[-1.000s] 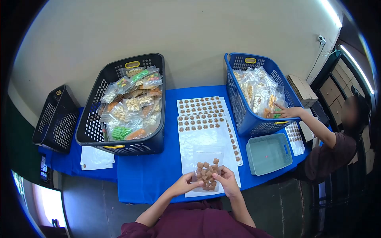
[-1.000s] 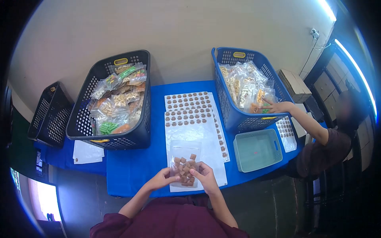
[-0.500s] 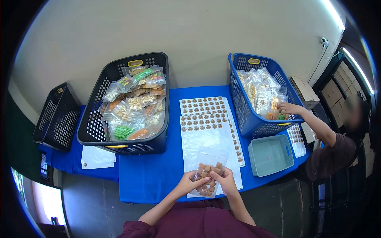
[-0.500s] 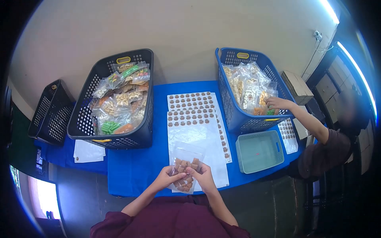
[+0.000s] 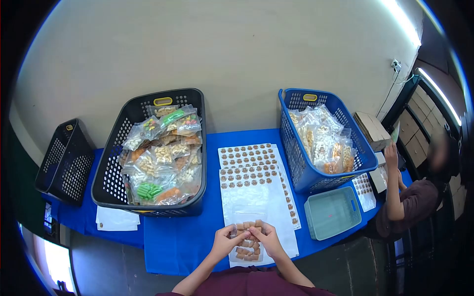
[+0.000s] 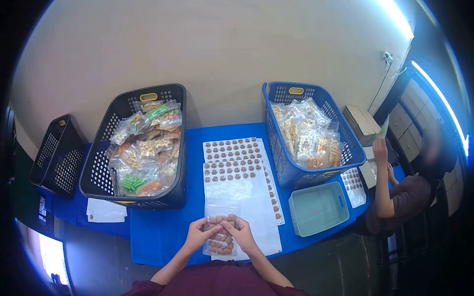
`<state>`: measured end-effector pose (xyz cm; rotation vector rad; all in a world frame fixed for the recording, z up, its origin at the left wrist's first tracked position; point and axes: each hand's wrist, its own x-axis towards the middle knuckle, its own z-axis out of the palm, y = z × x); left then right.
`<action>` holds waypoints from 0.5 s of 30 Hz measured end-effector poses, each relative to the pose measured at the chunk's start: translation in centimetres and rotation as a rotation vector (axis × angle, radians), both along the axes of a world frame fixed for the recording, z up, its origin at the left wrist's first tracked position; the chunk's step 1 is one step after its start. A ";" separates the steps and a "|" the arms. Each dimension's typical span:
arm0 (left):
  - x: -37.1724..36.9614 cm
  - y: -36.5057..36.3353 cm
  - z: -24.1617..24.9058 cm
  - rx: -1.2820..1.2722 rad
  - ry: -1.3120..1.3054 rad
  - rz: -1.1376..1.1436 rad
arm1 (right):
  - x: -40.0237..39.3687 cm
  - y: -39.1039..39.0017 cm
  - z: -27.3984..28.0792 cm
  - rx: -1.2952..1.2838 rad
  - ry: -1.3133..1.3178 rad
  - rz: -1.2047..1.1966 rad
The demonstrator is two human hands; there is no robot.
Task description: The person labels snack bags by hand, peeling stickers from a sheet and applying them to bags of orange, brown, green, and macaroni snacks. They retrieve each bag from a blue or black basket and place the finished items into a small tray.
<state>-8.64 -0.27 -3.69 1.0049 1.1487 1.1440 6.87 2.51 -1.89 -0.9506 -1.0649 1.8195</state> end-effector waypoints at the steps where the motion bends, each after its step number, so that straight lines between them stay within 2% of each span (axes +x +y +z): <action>1: 0.1 0.0 1.0 -0.020 -0.078 0.004 | -0.3 0.3 -0.3 -0.010 0.007 -0.013; 2: 0.3 0.2 1.7 -0.092 -0.211 0.011 | -0.5 0.6 -0.6 0.013 0.005 -0.041; 5: 0.1 0.9 -0.4 -0.125 -0.177 -0.036 | -0.9 1.9 -1.0 0.011 -0.012 -0.051; 9: 0.0 2.2 -0.9 -0.080 -0.200 0.069 | -1.2 3.9 -1.4 0.048 0.000 0.057; 13: -1.4 2.7 -0.1 -0.043 0.073 0.085 | 0.0 6.9 -4.5 0.154 -0.112 0.231; 14: -1.8 2.7 -0.9 -0.086 0.078 0.069 | 0.4 8.0 -6.1 0.006 0.017 0.281; 15: -2.4 2.6 -2.2 -0.127 0.084 0.052 | 0.9 9.5 -8.1 -0.100 -0.033 0.266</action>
